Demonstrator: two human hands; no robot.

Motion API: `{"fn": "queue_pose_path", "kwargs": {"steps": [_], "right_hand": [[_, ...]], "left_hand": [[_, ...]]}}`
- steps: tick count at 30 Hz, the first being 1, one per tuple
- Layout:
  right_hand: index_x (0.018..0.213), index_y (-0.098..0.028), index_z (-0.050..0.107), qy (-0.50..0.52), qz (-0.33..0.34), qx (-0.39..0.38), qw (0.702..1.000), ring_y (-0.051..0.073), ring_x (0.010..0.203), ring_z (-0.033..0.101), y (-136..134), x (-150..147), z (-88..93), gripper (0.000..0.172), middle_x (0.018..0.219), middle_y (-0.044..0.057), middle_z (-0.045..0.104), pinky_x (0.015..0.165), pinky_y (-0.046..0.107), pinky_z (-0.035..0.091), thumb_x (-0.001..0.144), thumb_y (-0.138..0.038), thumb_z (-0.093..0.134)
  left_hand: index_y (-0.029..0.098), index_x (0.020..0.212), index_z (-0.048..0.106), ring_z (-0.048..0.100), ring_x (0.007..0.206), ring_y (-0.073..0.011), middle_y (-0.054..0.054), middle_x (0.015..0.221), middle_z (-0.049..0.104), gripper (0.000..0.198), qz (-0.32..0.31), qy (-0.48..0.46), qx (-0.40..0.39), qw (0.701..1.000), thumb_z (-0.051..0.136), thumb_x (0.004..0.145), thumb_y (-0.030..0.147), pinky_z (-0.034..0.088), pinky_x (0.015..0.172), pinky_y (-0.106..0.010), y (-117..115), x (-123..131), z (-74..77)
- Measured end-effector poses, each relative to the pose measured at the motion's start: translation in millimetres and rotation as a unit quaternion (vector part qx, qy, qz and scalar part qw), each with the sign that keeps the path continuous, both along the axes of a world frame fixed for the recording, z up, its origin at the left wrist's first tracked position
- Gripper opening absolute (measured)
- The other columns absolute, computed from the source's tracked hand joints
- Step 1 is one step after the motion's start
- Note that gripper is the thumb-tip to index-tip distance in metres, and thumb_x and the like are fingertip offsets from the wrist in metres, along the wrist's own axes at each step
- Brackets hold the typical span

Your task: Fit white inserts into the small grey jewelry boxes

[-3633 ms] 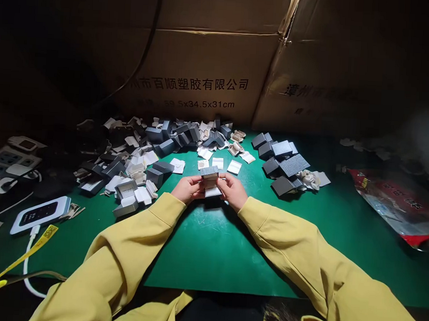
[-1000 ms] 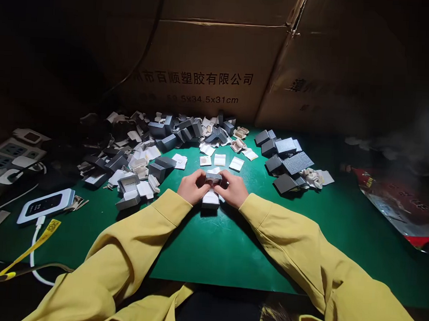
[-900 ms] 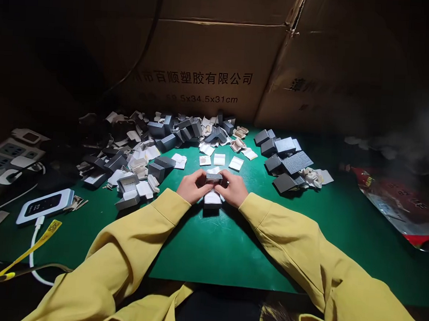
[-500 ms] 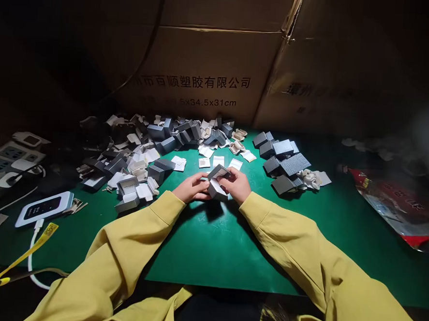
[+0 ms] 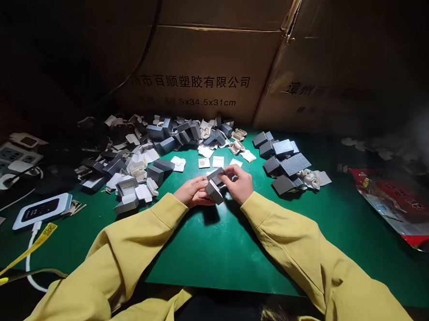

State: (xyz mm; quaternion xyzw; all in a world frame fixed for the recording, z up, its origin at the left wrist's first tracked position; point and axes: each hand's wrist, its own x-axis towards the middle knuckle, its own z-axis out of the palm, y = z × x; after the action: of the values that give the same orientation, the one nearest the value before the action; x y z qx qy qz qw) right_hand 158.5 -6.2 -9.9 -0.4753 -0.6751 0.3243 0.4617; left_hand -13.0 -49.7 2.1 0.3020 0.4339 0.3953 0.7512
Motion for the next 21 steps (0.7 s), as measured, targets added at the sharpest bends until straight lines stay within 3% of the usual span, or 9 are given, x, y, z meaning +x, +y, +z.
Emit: {"fn": "queue_pose_path", "kwargs": {"steps": [5, 13, 15, 18, 21], "right_hand": [[0.073, -0.022, 0.061, -0.005, -0.008, 0.024, 1.000, 0.012, 0.057, 0.050, -1, 0, 2.7, 0.019, 0.067, -0.002, 0.061, 0.059, 0.025, 0.043, 0.074, -0.040, 0.061], [0.070, -0.021, 0.062, 0.006, -0.012, -0.012, 1.000, 0.009, 0.050, 0.041, 3, 0, 5.3, 0.020, 0.071, -0.001, 0.064, 0.051, 0.025, 0.039, 0.071, -0.041, 0.062], [0.080, -0.021, 0.062, 0.034, -0.016, -0.010, 0.999, 0.010, 0.055, 0.046, 6, 0, 2.4, 0.021, 0.078, 0.000, 0.065, 0.053, 0.025, 0.042, 0.071, -0.040, 0.063], [0.098, -0.022, 0.058, 0.103, 0.025, -0.060, 0.993, 0.012, 0.064, 0.053, 11, 0, -4.2, 0.039, 0.093, 0.004, 0.066, 0.053, 0.025, 0.046, 0.068, -0.044, 0.065], [0.097, -0.020, 0.057, 0.139, 0.083, -0.129, 0.978, 0.014, 0.065, 0.057, 9, 1, -6.9, 0.044, 0.091, 0.006, 0.065, 0.047, 0.026, 0.046, 0.070, -0.055, 0.060]], "left_hand": [[0.020, 0.088, 0.051, 0.068, 0.071, -0.0201, -0.002, 0.077, 0.065, 0.046, 0.000, -0.007, 0.015, 1.000, 0.081, 0.057, 0.037, 0.058, 0.067, -0.038, -2, 1, 0.5], [0.020, 0.088, 0.049, 0.067, 0.065, -0.0187, 0.000, 0.068, 0.064, 0.051, 0.001, 0.023, 0.050, 0.998, 0.082, 0.055, 0.041, 0.057, 0.065, -0.038, -1, 1, -3.1], [0.019, 0.093, 0.051, 0.067, 0.067, -0.0180, -0.001, 0.072, 0.066, 0.054, 0.020, 0.035, 0.064, 0.997, 0.083, 0.055, 0.042, 0.057, 0.065, -0.035, -2, 3, -2.3], [0.019, 0.102, 0.054, 0.067, 0.076, -0.0181, -0.003, 0.084, 0.068, 0.061, 0.068, 0.058, 0.102, 0.991, 0.083, 0.054, 0.043, 0.056, 0.067, -0.031, -3, 7, 0.5], [0.019, 0.107, 0.054, 0.066, 0.085, -0.0194, -0.005, 0.093, 0.068, 0.063, 0.116, 0.076, 0.132, 0.981, 0.082, 0.055, 0.042, 0.056, 0.072, -0.032, -4, 8, 2.5]]}}
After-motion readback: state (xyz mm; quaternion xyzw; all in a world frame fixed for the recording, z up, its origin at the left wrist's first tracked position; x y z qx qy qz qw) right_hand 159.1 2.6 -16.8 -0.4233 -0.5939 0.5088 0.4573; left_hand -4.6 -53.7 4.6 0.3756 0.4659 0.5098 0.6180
